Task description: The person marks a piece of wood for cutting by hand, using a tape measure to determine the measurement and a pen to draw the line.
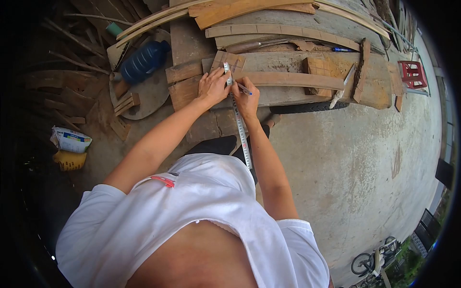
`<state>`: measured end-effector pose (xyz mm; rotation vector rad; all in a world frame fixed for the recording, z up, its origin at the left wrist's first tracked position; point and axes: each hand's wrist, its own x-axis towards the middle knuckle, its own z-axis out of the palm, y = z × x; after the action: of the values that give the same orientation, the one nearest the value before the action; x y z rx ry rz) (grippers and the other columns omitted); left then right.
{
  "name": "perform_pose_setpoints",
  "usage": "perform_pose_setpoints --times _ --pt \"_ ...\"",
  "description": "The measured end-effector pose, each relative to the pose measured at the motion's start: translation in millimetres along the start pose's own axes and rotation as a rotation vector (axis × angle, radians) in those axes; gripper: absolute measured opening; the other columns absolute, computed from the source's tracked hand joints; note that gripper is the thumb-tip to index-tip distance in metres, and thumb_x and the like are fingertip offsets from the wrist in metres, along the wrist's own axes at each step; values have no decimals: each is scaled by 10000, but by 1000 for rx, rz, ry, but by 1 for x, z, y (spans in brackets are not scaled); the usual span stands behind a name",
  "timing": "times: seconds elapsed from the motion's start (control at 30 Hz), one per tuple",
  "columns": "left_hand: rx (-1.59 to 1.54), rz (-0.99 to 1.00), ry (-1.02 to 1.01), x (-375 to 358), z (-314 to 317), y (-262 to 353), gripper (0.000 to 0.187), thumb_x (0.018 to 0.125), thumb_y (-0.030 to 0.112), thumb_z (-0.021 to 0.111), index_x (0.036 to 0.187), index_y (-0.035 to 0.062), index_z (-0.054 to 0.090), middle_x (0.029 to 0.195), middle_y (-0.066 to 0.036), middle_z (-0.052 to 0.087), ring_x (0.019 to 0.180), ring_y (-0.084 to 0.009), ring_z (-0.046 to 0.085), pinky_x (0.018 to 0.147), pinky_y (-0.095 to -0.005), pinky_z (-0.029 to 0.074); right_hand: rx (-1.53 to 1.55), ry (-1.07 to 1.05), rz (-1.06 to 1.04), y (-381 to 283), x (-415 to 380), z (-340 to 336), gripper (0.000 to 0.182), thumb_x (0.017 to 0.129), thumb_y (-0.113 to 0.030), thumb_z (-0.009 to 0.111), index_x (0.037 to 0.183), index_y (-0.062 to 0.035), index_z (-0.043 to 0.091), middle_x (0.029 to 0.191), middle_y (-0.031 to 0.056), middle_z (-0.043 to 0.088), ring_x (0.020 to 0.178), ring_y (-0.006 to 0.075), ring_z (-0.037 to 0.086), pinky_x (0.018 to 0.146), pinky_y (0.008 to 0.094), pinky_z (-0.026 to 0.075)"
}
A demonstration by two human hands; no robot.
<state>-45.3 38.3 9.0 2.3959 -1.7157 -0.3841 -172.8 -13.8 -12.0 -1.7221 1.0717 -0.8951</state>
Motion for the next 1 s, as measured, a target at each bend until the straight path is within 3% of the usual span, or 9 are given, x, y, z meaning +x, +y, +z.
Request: perform_pose_setpoints --times 0.37,0.47,0.53,1.0 --pt "-18 -12 -34 1 1 0 512 877 250 682 1360 117 575 1437 -125 526 1396 -284 436 1140 -549 326 20 -12 -23 0 7 4 141 865 -137 688 866 -3 647 773 176 689 692 298 706 652 352 534" --pt "-45 14 83 -2 6 -2 486 859 213 669 1319 86 578 1349 -119 564 1353 -282 471 1120 -577 343 -9 -5 -8 4 -12 -5 135 866 -130 681 867 0 646 774 182 687 693 295 703 656 359 533" --pt "-35 -16 -12 -2 2 0 507 876 251 674 1354 115 577 1438 -123 523 1396 -282 436 1139 -552 326 -18 -7 -2 0 -9 -5 134 865 -126 682 867 3 646 773 185 687 694 293 705 657 358 533" --pt "-25 -5 -2 -3 0 1 502 888 256 668 1359 115 570 1445 -121 517 1392 -286 439 1134 -550 331 -28 -11 -9 4 -6 -5 146 872 -141 676 884 4 659 780 186 696 714 294 718 659 351 537"
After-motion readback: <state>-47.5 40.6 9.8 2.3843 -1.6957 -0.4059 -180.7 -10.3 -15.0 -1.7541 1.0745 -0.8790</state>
